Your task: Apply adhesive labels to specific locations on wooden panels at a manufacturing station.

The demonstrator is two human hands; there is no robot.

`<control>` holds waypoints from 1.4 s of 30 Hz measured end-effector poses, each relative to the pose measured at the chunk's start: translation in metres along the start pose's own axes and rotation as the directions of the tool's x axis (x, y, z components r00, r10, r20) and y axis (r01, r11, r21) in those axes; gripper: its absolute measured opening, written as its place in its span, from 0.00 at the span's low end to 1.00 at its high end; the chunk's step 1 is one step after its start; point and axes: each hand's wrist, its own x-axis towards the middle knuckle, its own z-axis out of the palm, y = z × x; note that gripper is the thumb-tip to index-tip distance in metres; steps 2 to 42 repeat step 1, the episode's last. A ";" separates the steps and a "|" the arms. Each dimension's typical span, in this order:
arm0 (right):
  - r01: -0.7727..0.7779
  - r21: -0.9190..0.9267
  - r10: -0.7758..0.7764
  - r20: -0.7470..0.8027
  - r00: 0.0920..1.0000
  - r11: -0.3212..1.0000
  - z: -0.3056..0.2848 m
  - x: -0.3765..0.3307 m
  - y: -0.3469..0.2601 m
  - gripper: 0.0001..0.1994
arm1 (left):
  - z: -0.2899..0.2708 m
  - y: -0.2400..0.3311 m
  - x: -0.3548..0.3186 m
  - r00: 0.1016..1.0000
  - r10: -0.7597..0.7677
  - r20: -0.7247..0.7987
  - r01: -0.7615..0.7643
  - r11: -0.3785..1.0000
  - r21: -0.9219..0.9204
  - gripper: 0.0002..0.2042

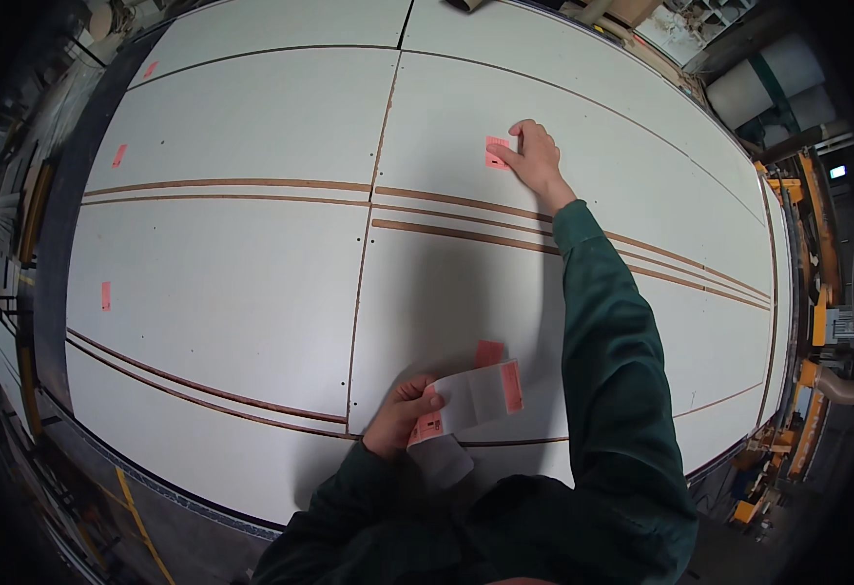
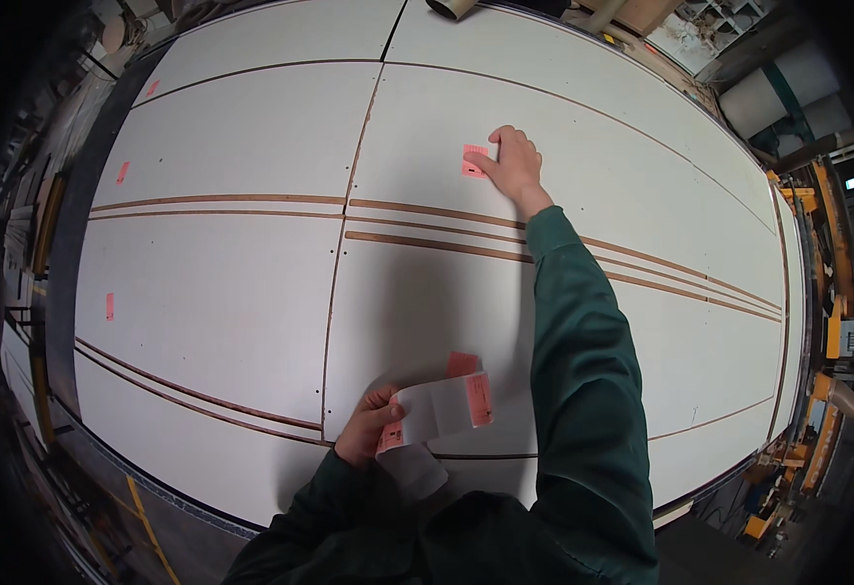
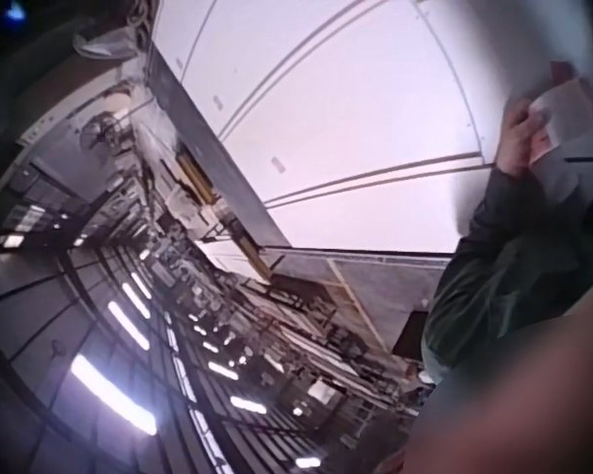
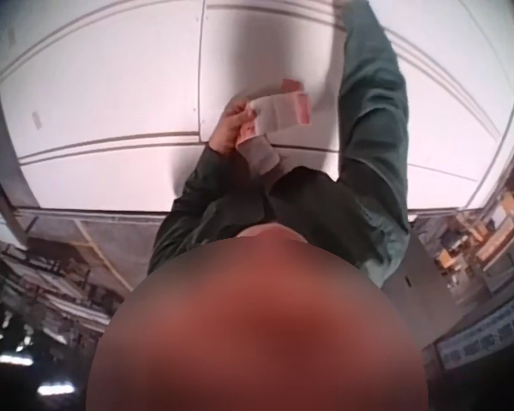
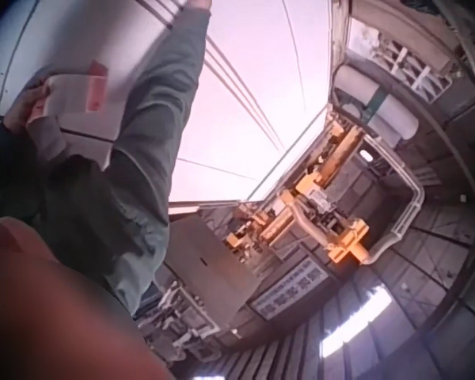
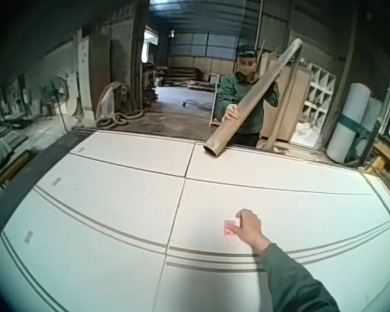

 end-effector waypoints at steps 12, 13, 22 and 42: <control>0.063 0.058 -0.069 0.098 0.993 0.996 -0.007 -0.010 0.010 0.29 | -0.002 -0.003 -0.001 1.000 0.009 -0.020 -0.009 1.000 -0.001 0.03; 0.063 0.058 -0.069 0.098 0.993 0.996 -0.007 -0.010 0.010 0.29 | -0.002 -0.003 -0.001 1.000 0.009 -0.020 -0.009 1.000 -0.001 0.03; 0.063 0.058 -0.069 0.098 0.993 0.996 -0.007 -0.010 0.010 0.29 | -0.002 -0.003 -0.001 1.000 0.009 -0.020 -0.009 1.000 -0.001 0.03; 0.063 0.058 -0.069 0.098 0.993 0.996 -0.007 -0.010 0.010 0.29 | -0.002 -0.003 -0.001 1.000 0.009 -0.020 -0.009 1.000 -0.001 0.03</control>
